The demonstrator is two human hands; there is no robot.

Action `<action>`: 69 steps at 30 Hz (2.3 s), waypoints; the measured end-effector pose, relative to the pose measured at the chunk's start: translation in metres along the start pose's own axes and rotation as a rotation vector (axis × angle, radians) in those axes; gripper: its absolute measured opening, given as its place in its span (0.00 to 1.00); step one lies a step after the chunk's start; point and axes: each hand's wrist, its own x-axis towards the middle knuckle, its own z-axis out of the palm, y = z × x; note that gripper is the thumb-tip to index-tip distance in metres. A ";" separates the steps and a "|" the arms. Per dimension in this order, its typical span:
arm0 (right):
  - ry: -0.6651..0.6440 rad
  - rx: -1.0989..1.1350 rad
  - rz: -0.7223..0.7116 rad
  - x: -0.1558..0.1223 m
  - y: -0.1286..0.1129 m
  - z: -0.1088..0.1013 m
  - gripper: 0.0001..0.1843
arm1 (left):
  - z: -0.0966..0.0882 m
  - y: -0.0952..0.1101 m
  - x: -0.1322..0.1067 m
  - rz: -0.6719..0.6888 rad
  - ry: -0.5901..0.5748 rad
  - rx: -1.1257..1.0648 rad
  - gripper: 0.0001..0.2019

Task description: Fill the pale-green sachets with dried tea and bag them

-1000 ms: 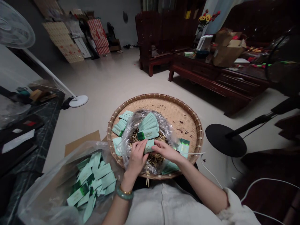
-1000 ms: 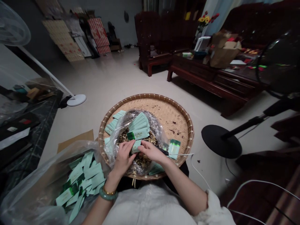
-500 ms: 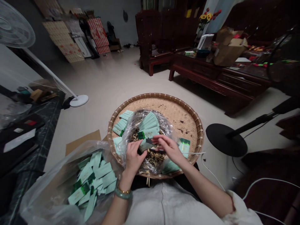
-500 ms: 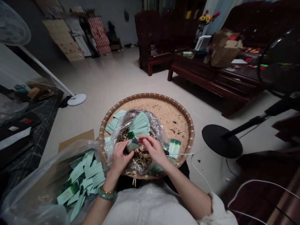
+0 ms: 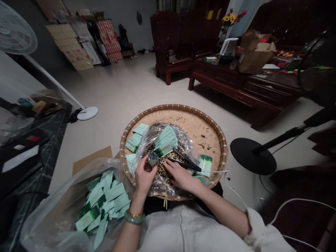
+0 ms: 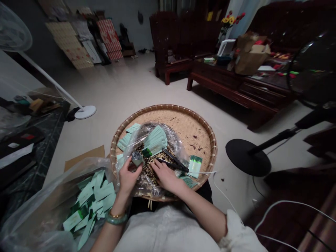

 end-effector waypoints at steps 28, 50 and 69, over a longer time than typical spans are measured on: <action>0.064 1.197 0.366 0.022 0.008 0.002 0.13 | 0.001 -0.004 -0.004 -0.019 -0.037 0.046 0.24; 0.032 0.144 0.016 0.023 -0.015 0.008 0.23 | -0.002 0.001 -0.003 0.028 -0.024 0.074 0.22; 0.029 0.159 -0.085 0.025 -0.002 0.008 0.16 | -0.001 -0.002 -0.003 0.036 -0.023 0.064 0.21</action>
